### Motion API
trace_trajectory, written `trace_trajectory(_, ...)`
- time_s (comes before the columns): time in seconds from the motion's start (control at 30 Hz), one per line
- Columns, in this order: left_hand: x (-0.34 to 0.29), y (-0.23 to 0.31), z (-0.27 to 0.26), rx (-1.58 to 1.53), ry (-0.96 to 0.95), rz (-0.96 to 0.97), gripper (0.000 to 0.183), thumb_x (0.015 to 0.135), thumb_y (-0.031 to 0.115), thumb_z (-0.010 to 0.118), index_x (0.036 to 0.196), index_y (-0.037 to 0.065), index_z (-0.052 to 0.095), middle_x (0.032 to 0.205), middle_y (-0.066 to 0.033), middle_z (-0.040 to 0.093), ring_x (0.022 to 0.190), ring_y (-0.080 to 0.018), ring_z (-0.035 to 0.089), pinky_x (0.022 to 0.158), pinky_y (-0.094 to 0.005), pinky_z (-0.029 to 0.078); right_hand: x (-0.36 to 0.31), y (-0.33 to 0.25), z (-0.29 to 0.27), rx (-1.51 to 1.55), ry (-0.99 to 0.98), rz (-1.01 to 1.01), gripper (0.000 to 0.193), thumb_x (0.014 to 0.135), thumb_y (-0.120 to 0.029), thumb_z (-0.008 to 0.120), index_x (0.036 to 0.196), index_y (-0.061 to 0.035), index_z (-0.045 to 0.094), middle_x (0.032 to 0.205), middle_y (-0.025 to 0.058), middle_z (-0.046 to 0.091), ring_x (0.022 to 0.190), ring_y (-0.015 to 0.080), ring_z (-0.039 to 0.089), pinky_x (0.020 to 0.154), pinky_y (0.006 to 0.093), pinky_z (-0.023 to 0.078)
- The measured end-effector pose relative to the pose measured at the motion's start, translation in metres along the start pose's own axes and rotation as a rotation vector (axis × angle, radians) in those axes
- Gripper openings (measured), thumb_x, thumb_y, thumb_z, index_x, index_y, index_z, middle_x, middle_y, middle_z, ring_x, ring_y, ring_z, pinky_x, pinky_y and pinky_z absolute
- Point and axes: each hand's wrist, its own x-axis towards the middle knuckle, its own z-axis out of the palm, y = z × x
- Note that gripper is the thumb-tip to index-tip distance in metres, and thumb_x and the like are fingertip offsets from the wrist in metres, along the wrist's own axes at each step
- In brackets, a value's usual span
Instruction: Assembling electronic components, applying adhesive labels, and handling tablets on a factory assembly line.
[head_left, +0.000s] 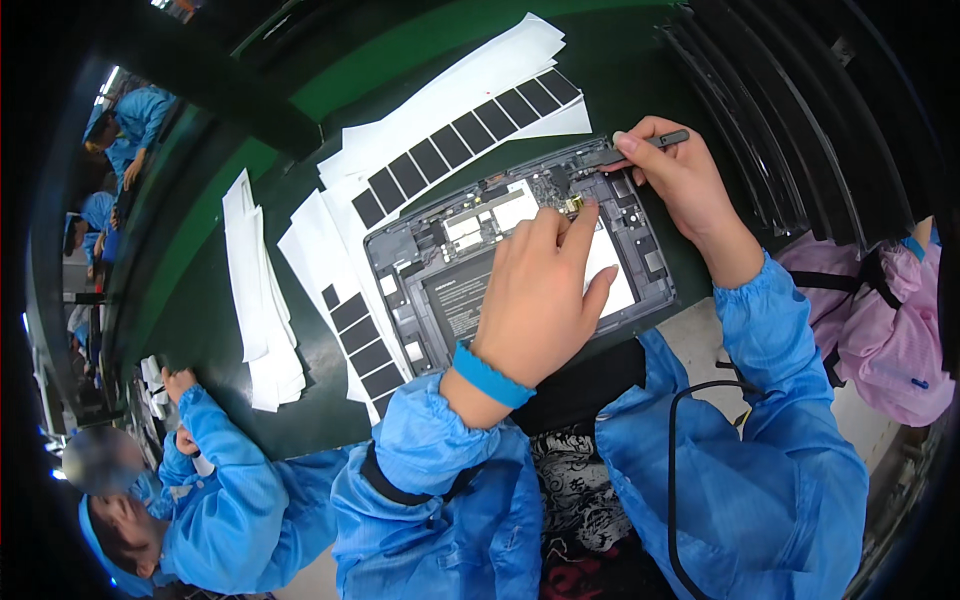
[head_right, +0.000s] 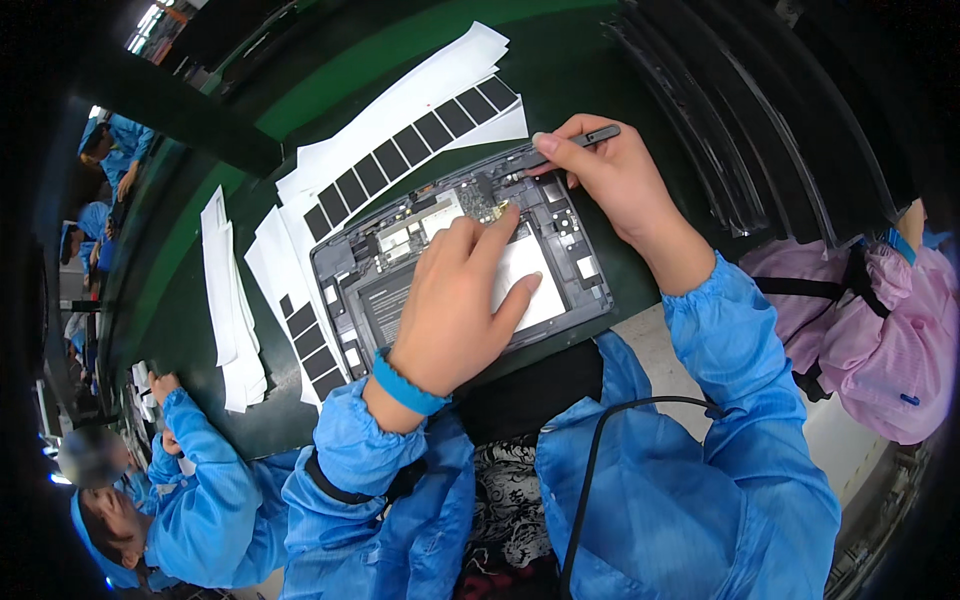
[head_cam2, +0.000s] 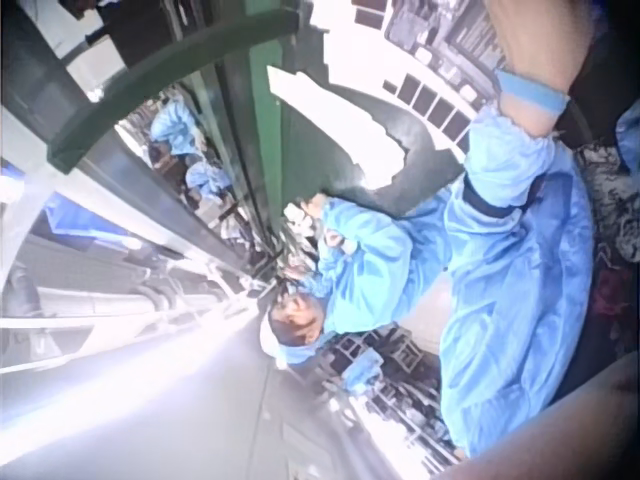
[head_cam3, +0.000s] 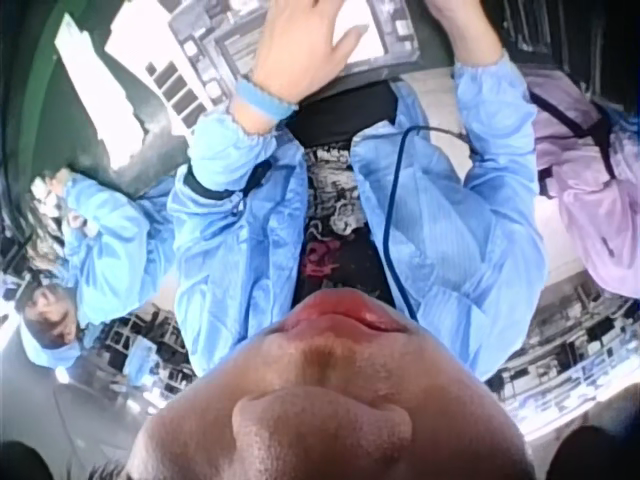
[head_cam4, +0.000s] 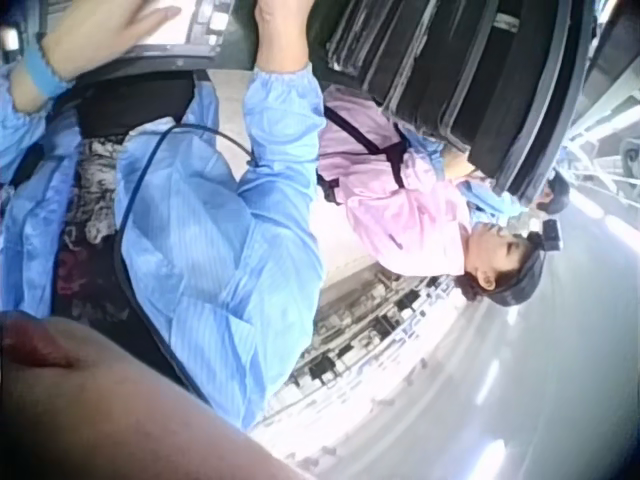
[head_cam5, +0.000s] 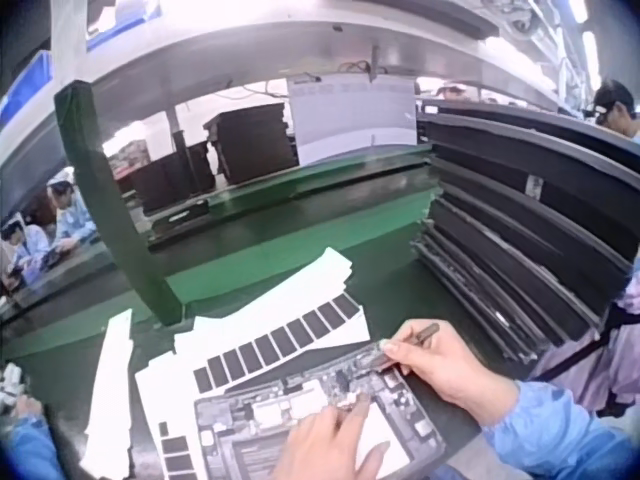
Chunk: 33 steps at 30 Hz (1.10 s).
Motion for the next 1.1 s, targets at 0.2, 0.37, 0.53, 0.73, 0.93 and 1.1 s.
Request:
trace_trajectory(0.2, 0.0, 0.0002, 0.0028, 0.176, -0.044, 0.09, 0.055, 0.081, 0.018, 0.068, 0.13, 0.0, 0.052, 0.09, -0.0113, 0.051, 0.084, -0.0273, 0.052, 0.076, -0.0377, 0.044, -0.0029, 0.0017, -0.001, -0.103, 0.006, 0.016, 0.017, 0.088, -0.02, 0.069, 0.085, -0.0038, 0.065, 0.08, 0.0077, 0.071, 0.065, 0.0046, 0.057, 0.055, 0.0187, 0.038)
trace_trajectory(0.37, -0.001, -0.0001, 0.0007, 0.176, -0.065, 0.074, 0.055, 0.081, 0.019, 0.068, 0.13, 0.0, 0.052, 0.089, -0.0102, 0.05, 0.085, -0.0261, 0.051, 0.075, -0.0369, 0.043, -0.0014, 0.0031, 0.0012, -0.141, 0.001, -0.021, 0.017, 0.087, -0.02, 0.07, 0.085, -0.0034, 0.065, 0.078, 0.007, 0.071, 0.061, 0.0028, 0.052, 0.053, 0.0185, 0.036)
trace_trajectory(0.53, -0.0004, -0.0012, 0.0019, 0.105, -0.031, 0.059, 0.053, 0.081, 0.018, 0.069, 0.128, -0.001, 0.053, 0.1, -0.0148, 0.051, 0.092, -0.0299, 0.051, 0.083, -0.0382, 0.044, 0.0003, 0.0057, -0.0006, -0.154, 0.015, -0.01, 0.016, 0.087, -0.019, 0.07, 0.084, -0.0036, 0.064, 0.076, 0.006, 0.07, 0.06, 0.0024, 0.051, 0.052, 0.0186, 0.035)
trace_trajectory(0.73, 0.0006, 0.0022, 0.0021, 0.241, 0.021, 0.058, 0.052, 0.08, 0.02, 0.068, 0.126, 0.002, 0.053, 0.13, -0.0233, 0.049, 0.124, -0.0352, 0.044, 0.092, -0.0383, 0.041, -0.0008, 0.0041, -0.0005, -0.13, 0.004, -0.025, 0.016, 0.088, -0.018, 0.069, 0.084, -0.0031, 0.064, 0.076, 0.0077, 0.07, 0.062, 0.003, 0.054, 0.053, 0.0184, 0.036)
trace_trajectory(0.93, -0.0032, 0.0003, 0.0073, 0.308, -0.02, 0.095, 0.058, 0.082, 0.023, 0.066, 0.132, 0.002, 0.048, 0.134, -0.0224, 0.047, 0.127, -0.0354, 0.043, 0.097, -0.0413, 0.039, -0.0022, 0.0002, 0.0025, -0.129, 0.004, 0.004, 0.015, 0.088, -0.017, 0.068, 0.084, -0.0029, 0.064, 0.077, 0.0081, 0.07, 0.066, 0.0054, 0.06, 0.054, 0.0186, 0.037)
trace_trajectory(1.1, -0.0032, 0.0022, 0.0089, 0.333, -0.009, 0.09, 0.059, 0.083, 0.025, 0.063, 0.134, 0.0, 0.046, 0.135, -0.0205, 0.048, 0.126, -0.0335, 0.044, 0.099, -0.0409, 0.038, -0.0009, 0.0024, 0.0002, -0.106, 0.003, -0.009, 0.015, 0.089, -0.017, 0.068, 0.084, -0.0027, 0.064, 0.077, 0.008, 0.07, 0.067, 0.0069, 0.062, 0.054, 0.019, 0.038)
